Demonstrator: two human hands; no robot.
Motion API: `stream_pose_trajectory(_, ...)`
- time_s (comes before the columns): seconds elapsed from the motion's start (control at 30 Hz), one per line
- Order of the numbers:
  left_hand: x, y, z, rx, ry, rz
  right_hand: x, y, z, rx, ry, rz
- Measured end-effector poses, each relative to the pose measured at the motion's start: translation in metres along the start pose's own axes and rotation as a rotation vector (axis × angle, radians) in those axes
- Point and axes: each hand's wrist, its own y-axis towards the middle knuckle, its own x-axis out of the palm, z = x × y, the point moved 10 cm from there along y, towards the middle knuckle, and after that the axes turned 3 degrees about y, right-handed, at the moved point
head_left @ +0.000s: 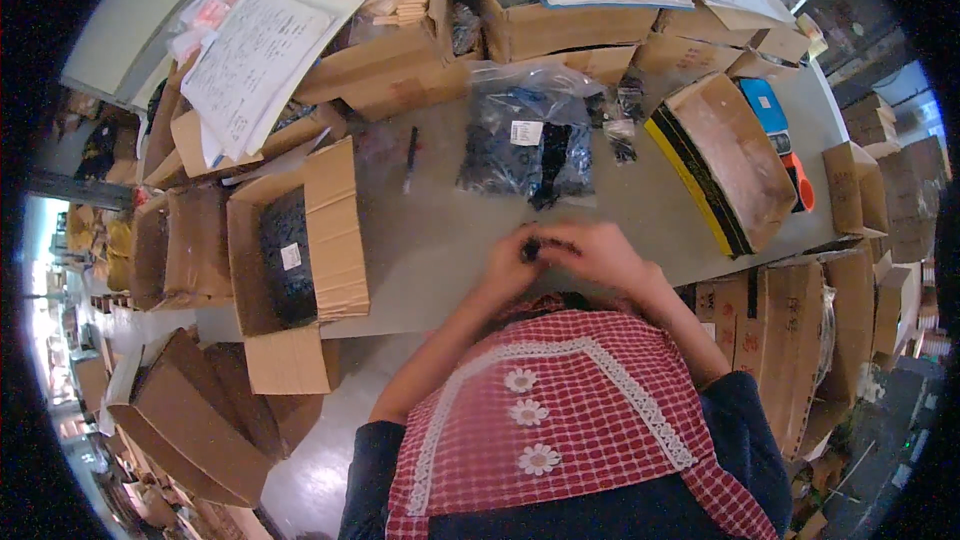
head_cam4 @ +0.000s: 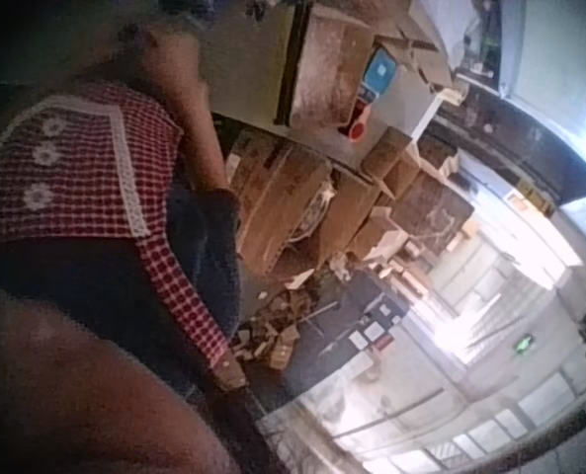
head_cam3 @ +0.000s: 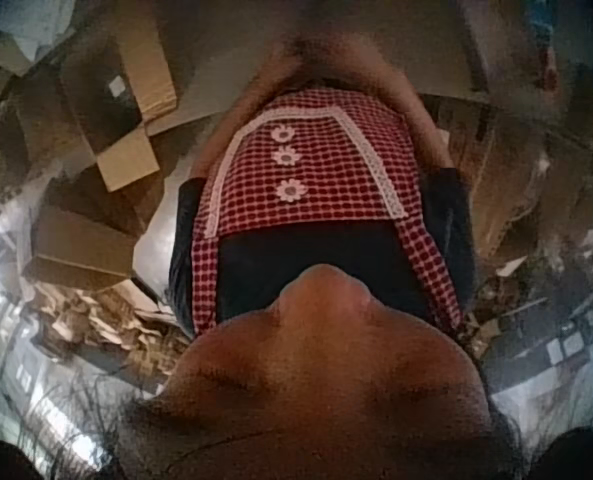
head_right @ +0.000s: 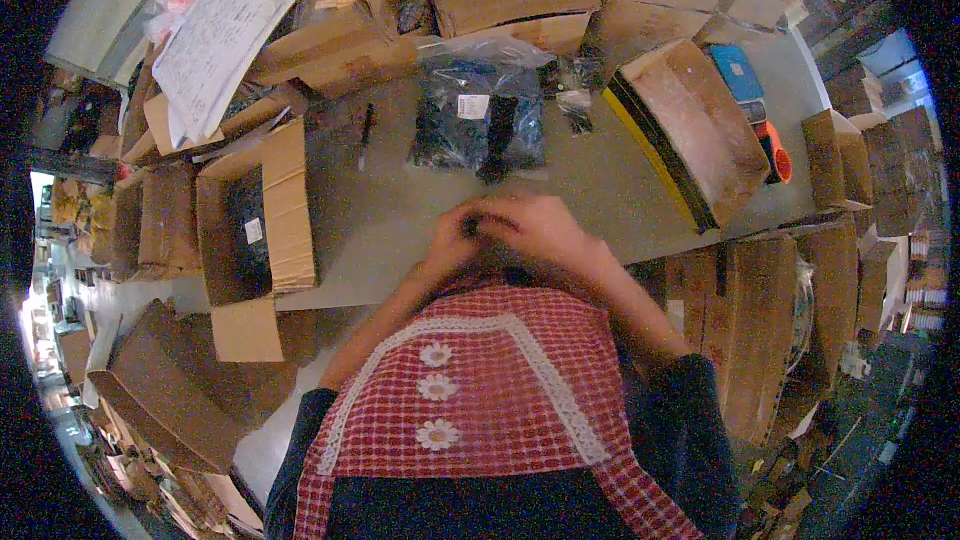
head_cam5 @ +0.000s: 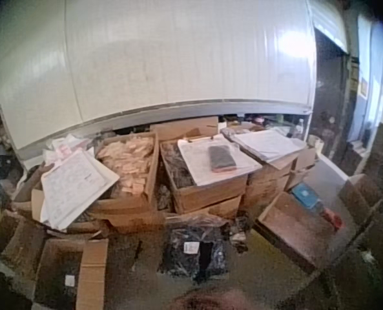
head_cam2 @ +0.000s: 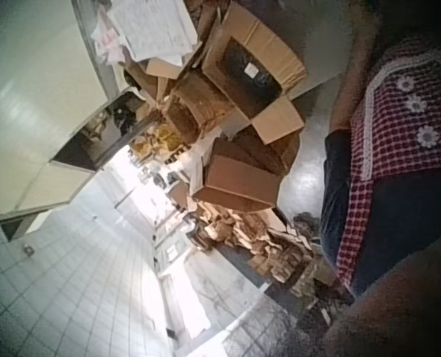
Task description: The person sorts various hardware components by hand, picking up small black plastic items and placing them into different boxes and plastic bags on a workbench.
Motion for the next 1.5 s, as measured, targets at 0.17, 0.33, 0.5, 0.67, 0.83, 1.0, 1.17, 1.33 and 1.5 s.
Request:
stream_pose_trajectory(0.17,-0.013,0.002,0.013,0.055,-0.088,0.056,-0.009,-0.003,0.051,0.085,-0.169,0.002)
stream_pose_trajectory(0.33,-0.021,0.002,0.029,0.103,-0.093,0.09,0.031,-0.016,0.071,0.095,-0.289,-0.256)
stream_pose_trajectory(0.5,-0.023,-0.001,0.031,0.095,-0.083,0.112,0.042,-0.019,0.065,0.015,-0.388,-0.282)
stream_pose_trajectory(0.67,-0.024,0.002,0.032,0.086,0.03,0.109,0.063,-0.026,0.08,0.056,-0.737,-0.236)
stream_pose_trajectory(0.83,-0.023,-0.002,0.03,0.056,0.34,0.072,0.004,-0.008,0.024,-0.04,-0.251,0.128)
stream_pose_trajectory(1.0,-0.014,0.0,-0.001,0.142,0.082,0.082,-0.004,0.0,-0.039,-0.382,-0.111,0.233)
stream_pose_trajectory(1.17,-0.027,-0.002,0.0,0.009,-0.035,0.136,0.001,0.008,0.027,-0.048,-0.03,0.284)
stream_pose_trajectory(1.33,-0.046,-0.004,0.008,0.042,-0.157,0.284,0.064,0.018,0.05,-0.111,-0.501,0.027)
stream_pose_trajectory(1.5,-0.054,-0.009,0.022,0.037,-0.227,0.319,0.068,0.01,0.057,0.005,-0.461,0.022)
